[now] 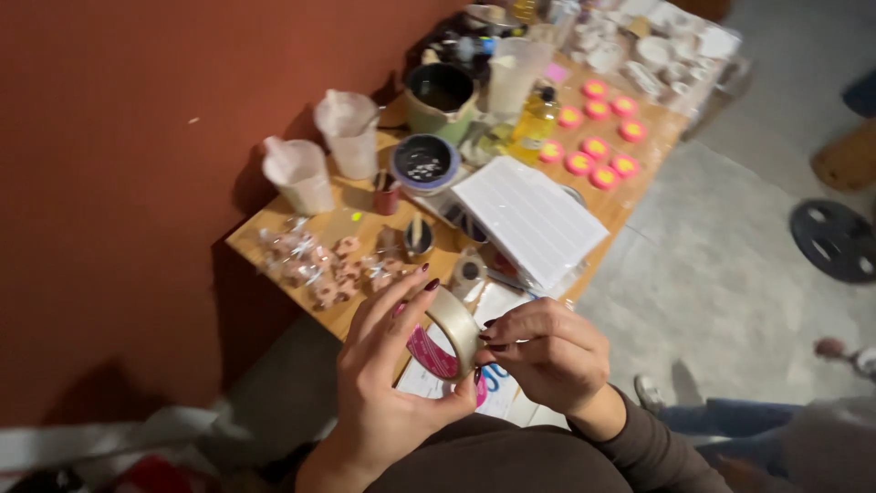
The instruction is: Decorating and packaging small candles with ribbons and tape on a workbench.
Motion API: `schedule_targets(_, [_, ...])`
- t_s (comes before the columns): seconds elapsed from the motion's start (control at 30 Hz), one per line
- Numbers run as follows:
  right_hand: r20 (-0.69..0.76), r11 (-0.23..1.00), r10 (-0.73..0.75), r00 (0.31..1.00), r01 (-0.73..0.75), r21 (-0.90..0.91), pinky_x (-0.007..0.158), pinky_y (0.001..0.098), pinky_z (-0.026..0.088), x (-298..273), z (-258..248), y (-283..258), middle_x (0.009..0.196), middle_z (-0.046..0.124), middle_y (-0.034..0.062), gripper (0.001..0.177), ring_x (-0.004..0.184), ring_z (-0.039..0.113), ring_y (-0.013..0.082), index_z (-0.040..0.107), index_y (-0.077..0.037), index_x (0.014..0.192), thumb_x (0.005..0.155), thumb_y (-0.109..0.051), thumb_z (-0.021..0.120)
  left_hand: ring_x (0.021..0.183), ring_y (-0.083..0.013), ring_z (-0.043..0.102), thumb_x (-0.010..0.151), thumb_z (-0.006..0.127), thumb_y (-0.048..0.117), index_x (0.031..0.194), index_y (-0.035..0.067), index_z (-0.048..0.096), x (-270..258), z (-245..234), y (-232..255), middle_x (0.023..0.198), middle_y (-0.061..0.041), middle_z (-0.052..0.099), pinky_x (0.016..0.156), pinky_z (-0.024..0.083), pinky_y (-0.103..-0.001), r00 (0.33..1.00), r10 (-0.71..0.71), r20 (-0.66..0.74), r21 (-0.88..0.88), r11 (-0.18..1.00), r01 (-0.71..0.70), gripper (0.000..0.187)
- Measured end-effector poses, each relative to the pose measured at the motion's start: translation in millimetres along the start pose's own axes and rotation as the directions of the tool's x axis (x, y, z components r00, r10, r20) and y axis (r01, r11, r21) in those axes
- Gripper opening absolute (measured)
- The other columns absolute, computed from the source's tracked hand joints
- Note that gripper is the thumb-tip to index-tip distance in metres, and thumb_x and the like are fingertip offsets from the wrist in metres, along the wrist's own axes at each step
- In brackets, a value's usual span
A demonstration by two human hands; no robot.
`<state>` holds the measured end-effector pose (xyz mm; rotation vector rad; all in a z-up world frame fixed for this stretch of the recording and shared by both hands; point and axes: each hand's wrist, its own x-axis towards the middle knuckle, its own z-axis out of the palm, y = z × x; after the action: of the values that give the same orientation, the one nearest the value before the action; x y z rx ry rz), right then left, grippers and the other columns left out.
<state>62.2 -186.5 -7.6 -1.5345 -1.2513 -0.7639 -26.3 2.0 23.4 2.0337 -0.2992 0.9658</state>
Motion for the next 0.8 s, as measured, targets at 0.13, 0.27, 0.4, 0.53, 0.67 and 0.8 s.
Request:
schedule_targets(0.13, [0.01,0.993,-0.066,0.998,0.065,0.102,0.073,0.0319,0.063,10,18,1,0.091,0.072,0.0083,0.026,0.082,0.075,0.0219,0.064,-0.004,0.083,0.076,-0.004,0.089,0.128,-0.0371,0.064,0.062,0.089,0.015,0.128,-0.002,0.061,-8,-16,4,0.137,-0.02,0.062,0.108,0.053,-0.044,0.998,-0.015,-0.062,0.077,0.997,0.02,0.073])
schedule_targets(0.27, [0.018,0.984,-0.083,0.996,0.079,0.16,0.072,0.0323,0.063,12,30,-2,0.091,0.072,0.0083,0.026,0.083,0.074,0.0211,0.064,-0.003,0.084,0.078,-0.002,0.089,0.128,-0.0364,0.065,0.064,0.088,0.014,0.129,-0.002,0.062,-16,-25,6,0.137,-0.02,0.063,0.108,0.054,-0.043,0.994,-0.043,-0.1,0.105,0.993,0.054,0.071])
schedule_targets(0.4, [-0.008,0.988,-0.115,0.993,0.116,0.1,0.072,0.0332,0.061,16,32,-8,0.093,0.072,0.0108,0.028,0.086,0.073,0.0229,0.063,-0.004,0.084,0.076,-0.004,0.089,0.128,-0.0367,0.064,0.065,0.088,0.014,0.129,-0.002,0.061,-18,-30,10,0.137,-0.02,0.063,0.109,0.054,-0.045,0.992,-0.019,-0.123,0.118,0.992,0.034,0.071])
schedule_targets(0.53, [-0.001,0.988,-0.122,0.993,0.122,0.095,0.074,0.0335,0.062,14,27,-11,0.094,0.073,0.0096,0.029,0.086,0.074,0.023,0.062,-0.004,0.085,0.078,-0.003,0.089,0.127,-0.0362,0.065,0.064,0.088,0.015,0.129,-0.002,0.061,-21,-29,11,0.136,-0.02,0.063,0.108,0.054,-0.045,0.993,-0.011,-0.115,0.113,0.993,0.024,0.072])
schedule_targets(0.67, [-0.014,0.984,-0.147,0.989,0.147,0.101,0.074,0.0327,0.063,10,25,-10,0.094,0.073,0.0101,0.03,0.086,0.074,0.023,0.06,-0.003,0.084,0.078,-0.002,0.089,0.128,-0.0362,0.065,0.065,0.089,0.015,0.13,-0.001,0.06,-17,-26,11,0.137,-0.02,0.063,0.108,0.055,-0.044,0.993,0.028,-0.115,0.088,0.996,-0.018,0.073])
schedule_targets(0.8, [-0.061,0.986,-0.163,0.985,0.165,0.014,0.074,0.0332,0.063,9,18,-16,0.095,0.073,0.0105,0.031,0.087,0.074,0.023,0.058,-0.004,0.084,0.079,-0.002,0.089,0.129,-0.0369,0.065,0.065,0.09,0.015,0.131,0.0,0.059,-13,-21,14,0.138,-0.021,0.062,0.108,0.055,-0.044,0.996,0.026,-0.087,0.042,0.999,-0.022,0.074])
